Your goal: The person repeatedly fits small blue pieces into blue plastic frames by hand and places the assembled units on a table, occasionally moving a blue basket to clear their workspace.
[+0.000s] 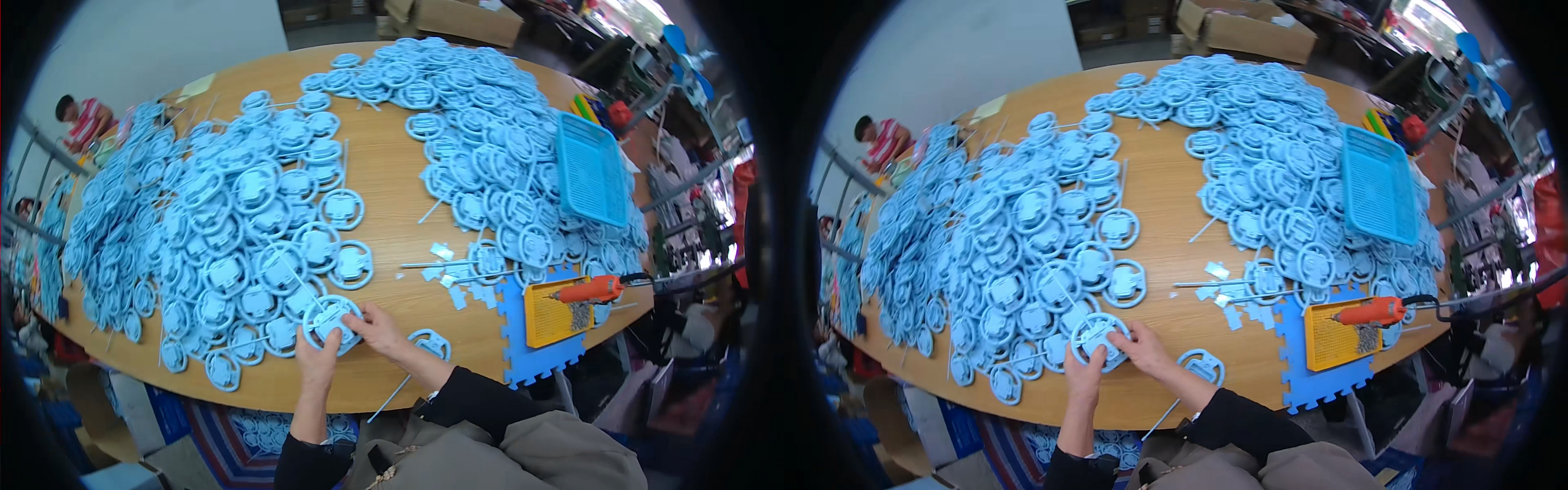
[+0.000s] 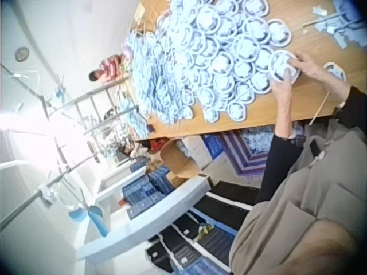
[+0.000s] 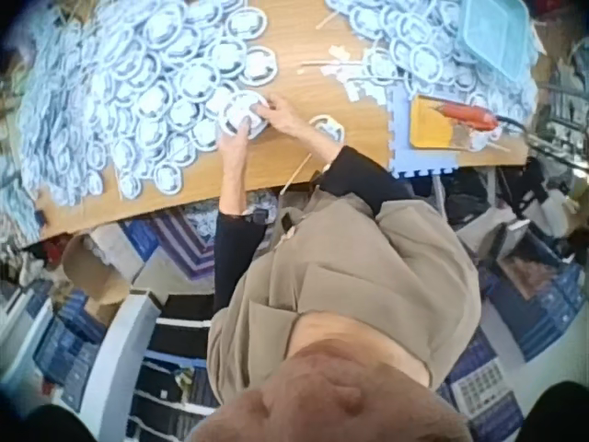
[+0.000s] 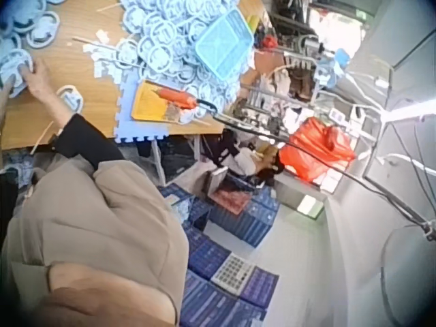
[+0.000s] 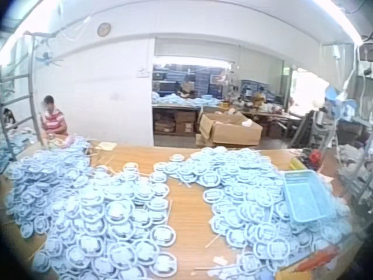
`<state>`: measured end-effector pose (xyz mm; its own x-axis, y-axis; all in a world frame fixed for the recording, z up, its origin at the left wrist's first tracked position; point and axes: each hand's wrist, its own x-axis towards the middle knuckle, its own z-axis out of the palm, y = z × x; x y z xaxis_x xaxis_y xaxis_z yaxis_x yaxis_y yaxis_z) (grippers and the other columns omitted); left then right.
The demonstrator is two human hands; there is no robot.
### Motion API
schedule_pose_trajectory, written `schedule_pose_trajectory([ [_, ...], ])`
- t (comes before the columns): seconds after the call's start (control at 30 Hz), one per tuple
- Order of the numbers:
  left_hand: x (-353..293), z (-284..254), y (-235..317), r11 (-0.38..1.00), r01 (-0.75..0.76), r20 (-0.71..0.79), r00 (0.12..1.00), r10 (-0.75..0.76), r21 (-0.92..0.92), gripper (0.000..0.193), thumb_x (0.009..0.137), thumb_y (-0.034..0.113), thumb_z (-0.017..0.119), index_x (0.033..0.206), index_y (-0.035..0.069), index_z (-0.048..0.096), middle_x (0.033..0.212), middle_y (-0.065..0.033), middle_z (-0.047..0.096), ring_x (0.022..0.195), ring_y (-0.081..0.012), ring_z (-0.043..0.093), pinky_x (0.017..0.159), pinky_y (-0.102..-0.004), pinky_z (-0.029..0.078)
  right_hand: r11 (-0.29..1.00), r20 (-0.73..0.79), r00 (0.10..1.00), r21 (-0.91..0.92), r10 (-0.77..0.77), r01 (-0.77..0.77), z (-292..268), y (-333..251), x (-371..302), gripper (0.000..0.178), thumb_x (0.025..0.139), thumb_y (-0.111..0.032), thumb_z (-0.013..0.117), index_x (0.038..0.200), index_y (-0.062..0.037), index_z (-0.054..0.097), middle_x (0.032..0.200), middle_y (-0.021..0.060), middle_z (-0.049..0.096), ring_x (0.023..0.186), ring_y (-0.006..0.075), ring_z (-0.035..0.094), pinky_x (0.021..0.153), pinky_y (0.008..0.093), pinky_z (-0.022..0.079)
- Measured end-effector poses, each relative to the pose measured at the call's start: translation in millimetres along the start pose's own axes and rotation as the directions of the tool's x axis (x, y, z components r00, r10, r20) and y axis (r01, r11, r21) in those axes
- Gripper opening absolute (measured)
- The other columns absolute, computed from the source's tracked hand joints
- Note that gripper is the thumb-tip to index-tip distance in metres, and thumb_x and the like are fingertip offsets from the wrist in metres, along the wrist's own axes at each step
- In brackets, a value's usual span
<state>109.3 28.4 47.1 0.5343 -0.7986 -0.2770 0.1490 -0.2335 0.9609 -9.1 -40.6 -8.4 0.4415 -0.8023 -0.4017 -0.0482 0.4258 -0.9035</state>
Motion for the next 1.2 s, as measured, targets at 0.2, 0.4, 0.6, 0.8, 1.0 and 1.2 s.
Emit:
schedule_pose_trajectory([
  [0.2,65,0,52,0.941,-0.152,0.178,0.979,0.101,0.301,0.049,0.078,0.013,0.072,0.120,0.001,0.049,0.103,-0.0094,0.061,0.093,-0.0173,0.059,0.078,-0.0312,0.050,0.786,-0.109,0.949,-0.592,-0.295,0.176,-84,-64,18,0.058,0.075,-0.036,0.074,0.115,0.0015,0.054,0.105,0.0196,0.060,0.095,0.0297,0.059,0.082,0.0391,0.047],
  [0.4,215,-30,156,0.974,-0.188,0.025,0.982,0.186,0.125,0.059,0.077,0.020,0.072,0.127,0.001,0.046,0.099,-0.0092,0.059,0.081,-0.0187,0.059,0.067,-0.0335,0.049,-0.172,0.128,0.752,-0.985,-0.647,0.019,-249,-97,118,0.056,0.067,-0.008,0.066,0.122,-0.0175,0.056,0.136,0.0166,0.042,0.118,0.0377,0.045,0.094,0.0452,0.042],
  [0.6,238,-66,139,0.622,-0.289,-0.250,0.733,0.633,0.728,0.075,0.073,0.019,0.075,0.136,0.001,0.037,0.127,-0.0182,0.046,0.100,-0.0269,0.055,0.081,-0.0372,0.047,-0.155,0.182,0.744,-0.982,-0.643,0.105,-261,-131,137,0.028,0.076,-0.011,0.061,0.103,-0.0148,0.068,0.128,0.0159,0.051,0.113,0.0346,0.051,0.087,0.0401,0.047],
  [0.8,106,48,108,0.471,-0.729,0.436,0.679,0.591,0.497,0.078,0.070,0.009,0.075,0.138,0.004,0.037,0.135,-0.0147,0.041,0.119,-0.0282,0.047,0.096,-0.0348,0.041,0.708,0.100,0.912,-0.599,-0.398,0.375,-184,-222,62,0.025,0.094,-0.022,0.050,0.101,-0.0015,0.063,0.089,0.0053,0.065,0.083,0.0150,0.059,0.076,0.0281,0.047],
  [1.0,48,35,47,0.973,0.066,0.656,0.728,-0.199,0.222,0.054,0.076,0.019,0.074,0.123,0.005,0.054,0.097,-0.0048,0.065,0.080,-0.0167,0.064,0.068,-0.0327,0.055,0.815,0.356,0.911,-0.451,-0.208,0.363,-110,-139,24,0.033,0.092,-0.029,0.055,0.108,-0.0008,0.062,0.096,0.0093,0.064,0.090,0.0176,0.060,0.080,0.0302,0.047],
  [1.2,-25,-61,-42,0.948,0.296,0.348,0.906,-0.240,-0.114,0.053,0.080,0.027,0.073,0.124,0.006,0.052,0.108,-0.0044,0.062,0.094,-0.0117,0.059,0.074,-0.0307,0.053,0.017,0.088,0.896,-0.994,-0.435,0.106,-221,-41,-16,0.039,0.062,-0.008,0.074,0.097,-0.0005,0.060,0.092,0.0179,0.053,0.090,0.0361,0.053,0.078,0.0443,0.043],
])
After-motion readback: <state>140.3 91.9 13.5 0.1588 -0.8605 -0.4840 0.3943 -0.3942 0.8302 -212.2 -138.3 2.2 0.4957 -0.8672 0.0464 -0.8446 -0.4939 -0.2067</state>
